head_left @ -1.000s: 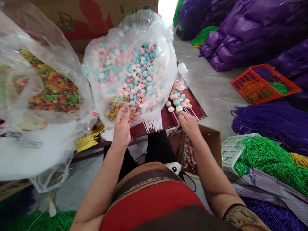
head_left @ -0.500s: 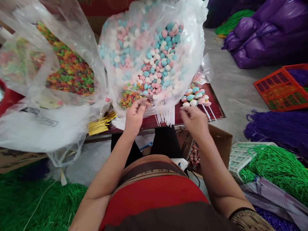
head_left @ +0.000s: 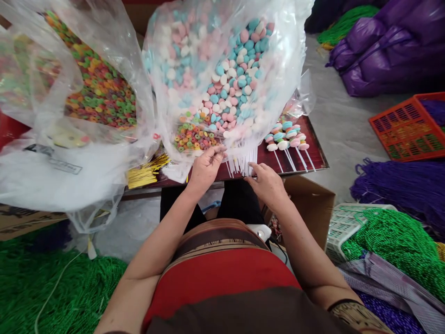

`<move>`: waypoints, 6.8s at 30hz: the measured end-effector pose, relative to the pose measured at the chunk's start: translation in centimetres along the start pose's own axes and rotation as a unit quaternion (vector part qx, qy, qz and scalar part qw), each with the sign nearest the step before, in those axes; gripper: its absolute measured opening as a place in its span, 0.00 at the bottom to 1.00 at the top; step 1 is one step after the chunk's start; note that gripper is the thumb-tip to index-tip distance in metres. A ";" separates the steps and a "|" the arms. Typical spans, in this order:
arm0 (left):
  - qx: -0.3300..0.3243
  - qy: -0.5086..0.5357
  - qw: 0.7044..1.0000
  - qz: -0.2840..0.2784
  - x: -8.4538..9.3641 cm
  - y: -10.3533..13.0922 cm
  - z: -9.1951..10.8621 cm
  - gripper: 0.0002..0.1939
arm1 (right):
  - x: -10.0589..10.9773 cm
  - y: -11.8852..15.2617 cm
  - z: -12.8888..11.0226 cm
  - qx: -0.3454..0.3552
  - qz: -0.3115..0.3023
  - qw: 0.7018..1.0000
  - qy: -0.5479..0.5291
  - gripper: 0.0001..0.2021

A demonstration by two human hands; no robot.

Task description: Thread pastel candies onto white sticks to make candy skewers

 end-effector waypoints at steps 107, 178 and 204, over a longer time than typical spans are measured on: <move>0.055 0.071 0.993 0.073 5.2 -6.8 3.7 0.08 | 2.9 -14.5 -5.2 0.079 -0.095 0.979 0.164 0.20; -0.055 -0.056 0.994 0.070 2.1 2.0 1.6 0.14 | 2.3 -1.2 -7.4 0.071 0.041 0.934 -0.347 0.19; -0.194 -0.241 0.950 -0.036 0.8 3.6 0.2 0.16 | -2.4 -0.2 -5.0 -0.084 -0.027 0.806 -0.586 0.24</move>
Point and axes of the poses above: each hand's wrist, its own y-axis away from the middle knuckle, its own x-axis out of the back of the hand, z = x × y, the point moved 4 cm from there along -y, towards the middle knuckle, and after that the axes turned 8 degrees about x, right-handed, at the moved point
